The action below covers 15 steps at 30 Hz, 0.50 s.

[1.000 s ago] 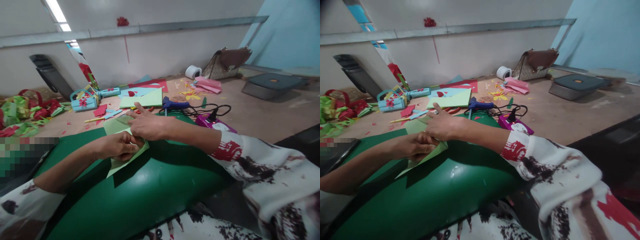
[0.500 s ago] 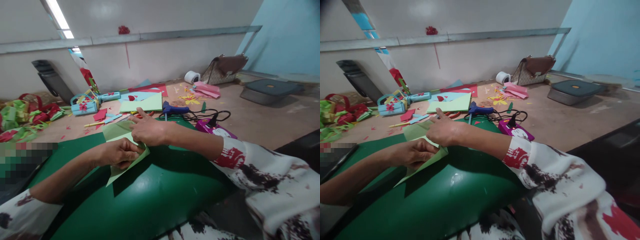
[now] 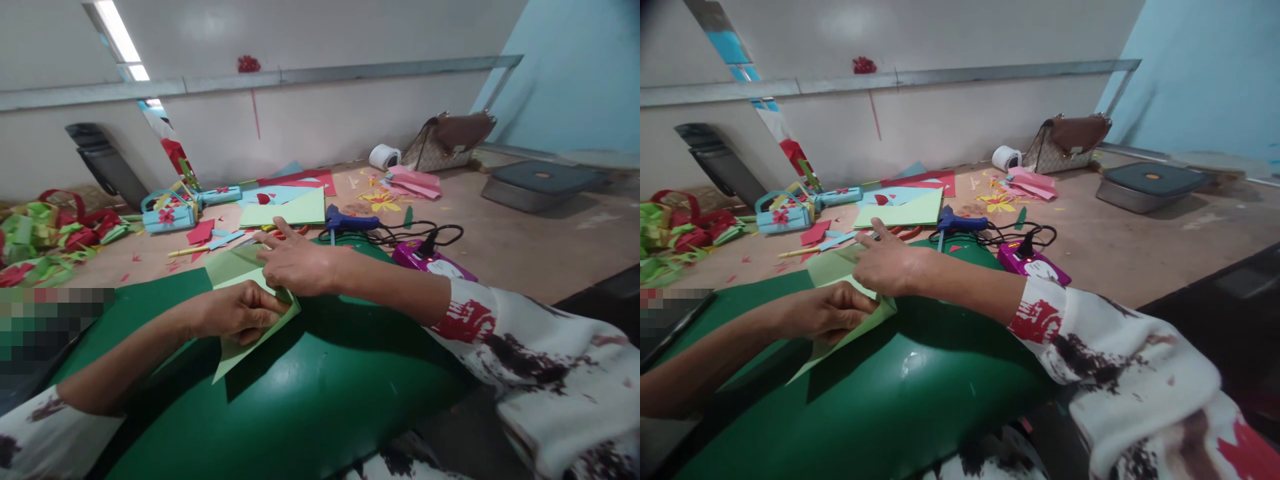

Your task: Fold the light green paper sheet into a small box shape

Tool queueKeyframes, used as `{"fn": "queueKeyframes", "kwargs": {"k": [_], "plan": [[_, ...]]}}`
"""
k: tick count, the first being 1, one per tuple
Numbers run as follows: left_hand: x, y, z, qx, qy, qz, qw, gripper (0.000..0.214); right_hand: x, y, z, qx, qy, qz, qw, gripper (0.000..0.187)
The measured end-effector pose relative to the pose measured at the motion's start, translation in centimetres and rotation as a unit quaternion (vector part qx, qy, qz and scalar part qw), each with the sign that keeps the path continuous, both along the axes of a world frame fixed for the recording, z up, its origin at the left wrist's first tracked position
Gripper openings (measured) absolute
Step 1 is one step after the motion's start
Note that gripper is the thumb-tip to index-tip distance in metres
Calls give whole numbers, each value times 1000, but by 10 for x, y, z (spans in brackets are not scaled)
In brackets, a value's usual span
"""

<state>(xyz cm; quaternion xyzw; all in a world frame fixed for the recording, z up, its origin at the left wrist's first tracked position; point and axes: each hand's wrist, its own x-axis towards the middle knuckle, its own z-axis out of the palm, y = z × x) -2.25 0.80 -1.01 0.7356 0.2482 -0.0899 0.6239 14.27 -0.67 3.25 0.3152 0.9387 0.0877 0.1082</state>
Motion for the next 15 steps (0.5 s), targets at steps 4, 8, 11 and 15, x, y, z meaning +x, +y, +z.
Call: {"fn": "queueKeyframes", "kwargs": {"k": [4, 8, 11, 15], "plan": [[0, 0, -1, -16, 8, 10, 1000, 35, 1, -2, 1, 4, 0, 1, 1000, 26], [0, 0, -3, -33, -2, 15, 999, 36, 1, -1, -1, 12, 6, 16, 1000, 24], [-1, 0, -5, -32, 0, 17, 999, 36, 1, 1, -3, 11, 13, 20, 1000, 23], [0, 0, -5, -40, -4, 29, 999, 37, 1, 0, -4, 11, 21, 17, 1000, 25]]}}
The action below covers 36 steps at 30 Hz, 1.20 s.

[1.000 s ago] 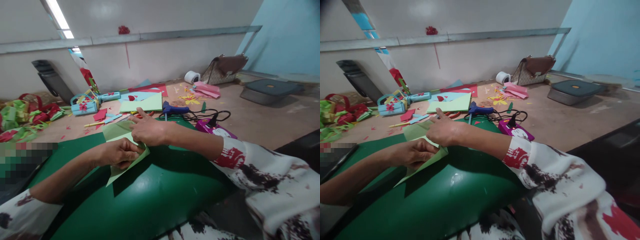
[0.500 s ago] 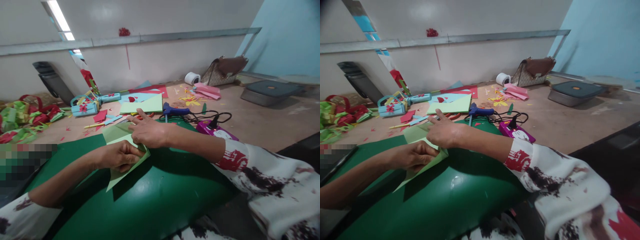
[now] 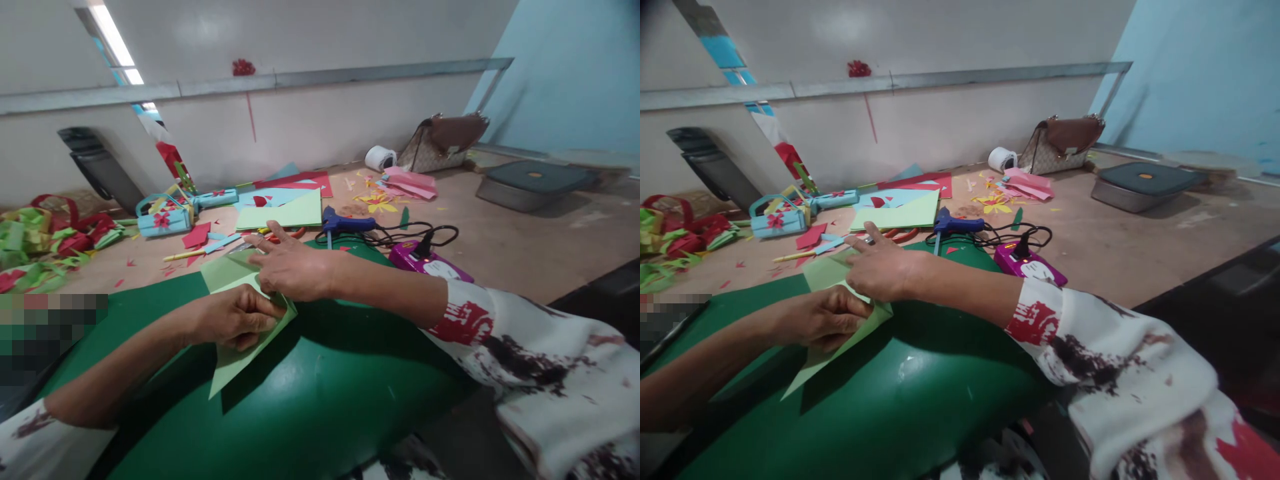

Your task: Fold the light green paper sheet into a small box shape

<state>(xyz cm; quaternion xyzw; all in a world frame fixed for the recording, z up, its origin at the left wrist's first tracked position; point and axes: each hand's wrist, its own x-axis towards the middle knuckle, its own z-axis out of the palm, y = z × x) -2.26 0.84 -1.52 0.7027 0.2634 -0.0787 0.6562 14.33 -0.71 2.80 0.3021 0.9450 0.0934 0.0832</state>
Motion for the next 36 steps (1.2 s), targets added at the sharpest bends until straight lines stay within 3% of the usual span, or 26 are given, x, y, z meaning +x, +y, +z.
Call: {"fn": "queueKeyframes", "kwargs": {"k": [26, 36], "plan": [[0, -3, 6, 32, 25, -6, 999, 35, 1, 6, -6, 25, -2, -14, 1000, 24], [1, -5, 5, 84, 23, -8, 996, 31, 1, 8, -8, 28, -5, -14, 1000, 25]]}}
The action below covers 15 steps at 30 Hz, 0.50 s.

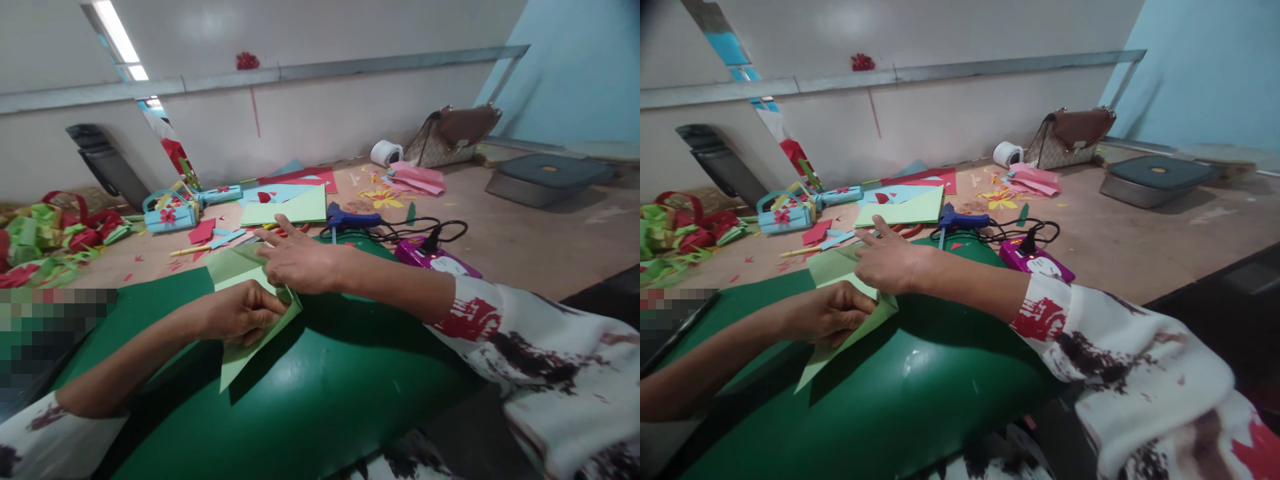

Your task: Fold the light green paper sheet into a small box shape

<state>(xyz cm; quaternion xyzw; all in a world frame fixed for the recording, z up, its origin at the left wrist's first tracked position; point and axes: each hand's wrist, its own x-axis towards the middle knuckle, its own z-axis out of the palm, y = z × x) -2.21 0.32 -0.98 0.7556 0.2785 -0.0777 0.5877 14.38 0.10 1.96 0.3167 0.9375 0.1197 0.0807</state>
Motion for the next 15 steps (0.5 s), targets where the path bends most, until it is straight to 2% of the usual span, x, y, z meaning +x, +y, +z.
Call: {"fn": "queueKeyframes", "kwargs": {"k": [9, 15], "plan": [[-1, -2, 4, 24, 11, -11, 1000, 23, 0, 0, 2, -4, -8, -9, 1000, 27], [0, -6, 6, 25, -1, -3, 1000, 26, 0, 0, 3, -17, -2, -11, 1000, 26]]}}
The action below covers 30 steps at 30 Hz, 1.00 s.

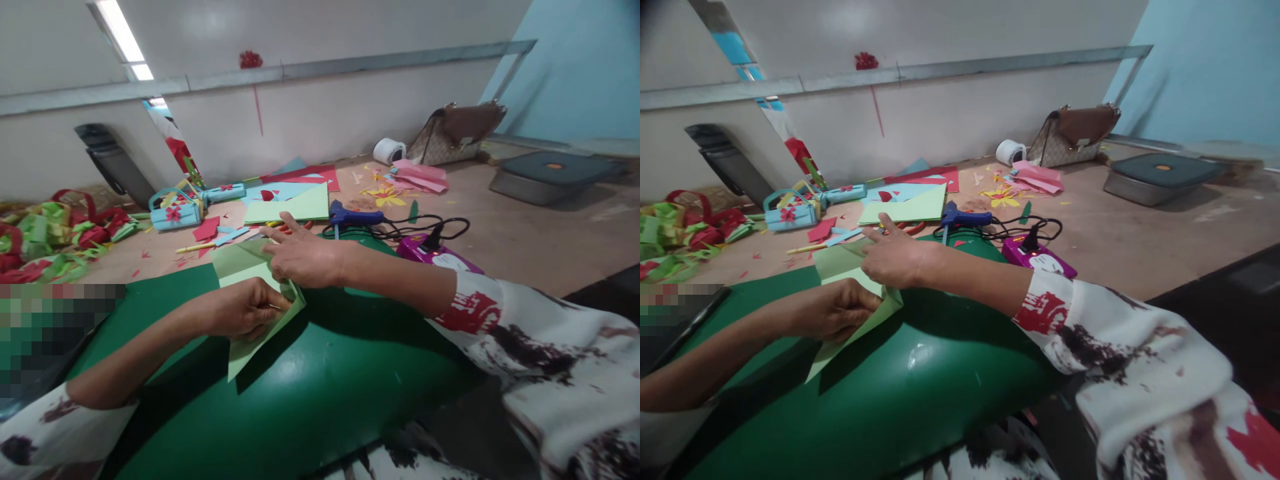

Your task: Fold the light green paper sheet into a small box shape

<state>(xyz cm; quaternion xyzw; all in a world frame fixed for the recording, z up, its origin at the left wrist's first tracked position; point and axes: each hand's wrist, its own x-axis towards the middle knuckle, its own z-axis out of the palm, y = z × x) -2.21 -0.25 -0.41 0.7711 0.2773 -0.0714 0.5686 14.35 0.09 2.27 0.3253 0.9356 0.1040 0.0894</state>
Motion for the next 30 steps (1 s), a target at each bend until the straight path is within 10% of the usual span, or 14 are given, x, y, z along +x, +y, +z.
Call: {"fn": "queueKeyframes", "kwargs": {"k": [10, 14, 22, 30], "plan": [[-8, 11, 5, 6, 21, 20, 1000, 33, 3, 2, 2, -48, 12, -10, 999, 26], [-27, 25, 26, 99, -27, 115, 988, 43, 9, 5, 8, -84, 29, -25, 996, 37], [-39, 12, 69, 311, 8, 75, 947, 34, 16, 7, 22, -114, 122, -54, 985, 18], [-45, 15, 73, 324, -24, 71, 943, 16, 22, 6, 40, -165, 182, -84, 966, 14]]}}
